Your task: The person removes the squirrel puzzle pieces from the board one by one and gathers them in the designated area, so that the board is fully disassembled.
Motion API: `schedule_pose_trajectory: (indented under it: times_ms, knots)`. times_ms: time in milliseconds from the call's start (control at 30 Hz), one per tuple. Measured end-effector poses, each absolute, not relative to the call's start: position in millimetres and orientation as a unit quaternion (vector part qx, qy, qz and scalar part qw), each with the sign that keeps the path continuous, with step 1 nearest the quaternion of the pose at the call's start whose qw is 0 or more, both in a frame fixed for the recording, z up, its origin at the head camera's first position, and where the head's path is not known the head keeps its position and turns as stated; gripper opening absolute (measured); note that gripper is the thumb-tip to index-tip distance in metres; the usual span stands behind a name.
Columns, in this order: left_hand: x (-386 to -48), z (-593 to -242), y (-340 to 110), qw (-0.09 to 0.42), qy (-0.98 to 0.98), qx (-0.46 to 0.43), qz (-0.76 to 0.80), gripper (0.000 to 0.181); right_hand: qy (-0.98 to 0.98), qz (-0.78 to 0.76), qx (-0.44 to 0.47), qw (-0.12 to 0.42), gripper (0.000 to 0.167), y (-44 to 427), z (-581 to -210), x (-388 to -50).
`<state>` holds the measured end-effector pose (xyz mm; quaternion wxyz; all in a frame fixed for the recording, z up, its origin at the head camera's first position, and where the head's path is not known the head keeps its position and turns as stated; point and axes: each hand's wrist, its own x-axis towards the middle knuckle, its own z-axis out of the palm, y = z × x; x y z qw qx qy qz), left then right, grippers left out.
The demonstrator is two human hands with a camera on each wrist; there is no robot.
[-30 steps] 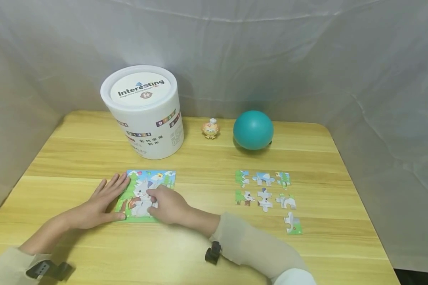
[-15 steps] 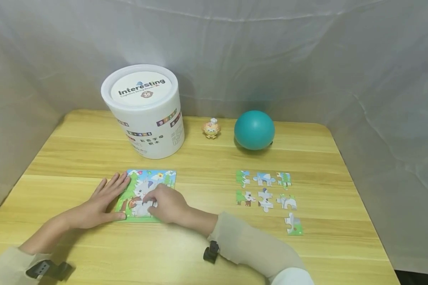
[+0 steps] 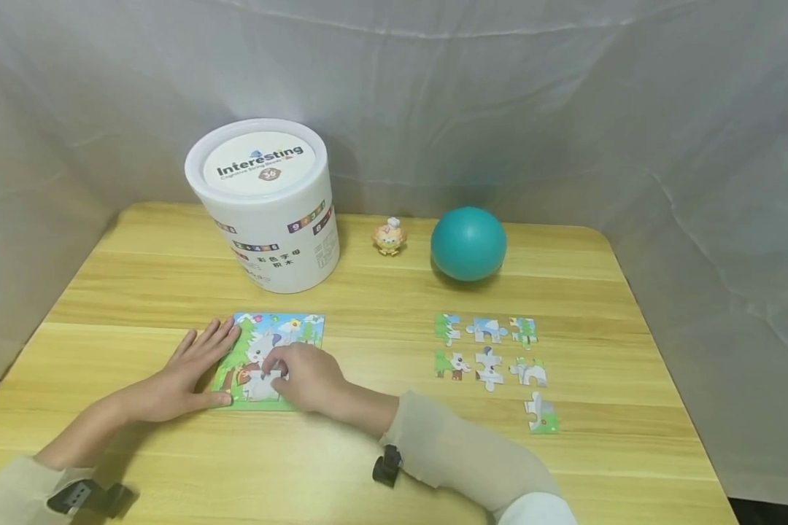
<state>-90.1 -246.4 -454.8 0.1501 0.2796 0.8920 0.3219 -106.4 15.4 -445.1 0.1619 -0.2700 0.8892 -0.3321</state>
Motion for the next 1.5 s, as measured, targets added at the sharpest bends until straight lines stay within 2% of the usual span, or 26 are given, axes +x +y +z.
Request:
schedule_pose_trajectory:
  times_ms: [733, 1133, 1500]
  knots:
    - [-90.1, -456.5, -247.6, 0.155, 0.893, 0.278, 0.318, 0.1, 0.814, -0.479, -0.23, 0.233, 0.011, 50.3, -427.7, -121.2]
    - [-90.1, -459.2, -249.5, 0.153, 0.893, 0.281, 0.317, 0.1, 0.804, -0.492, -0.213, 0.257, 0.014, 108.7, -414.7, -129.2]
    - [-90.9, -461.1, -249.3, 0.155, 0.891, 0.282, 0.319, 0.1, 0.818, -0.469, -0.212, 0.258, 0.015, 189.8, -409.3, -123.8]
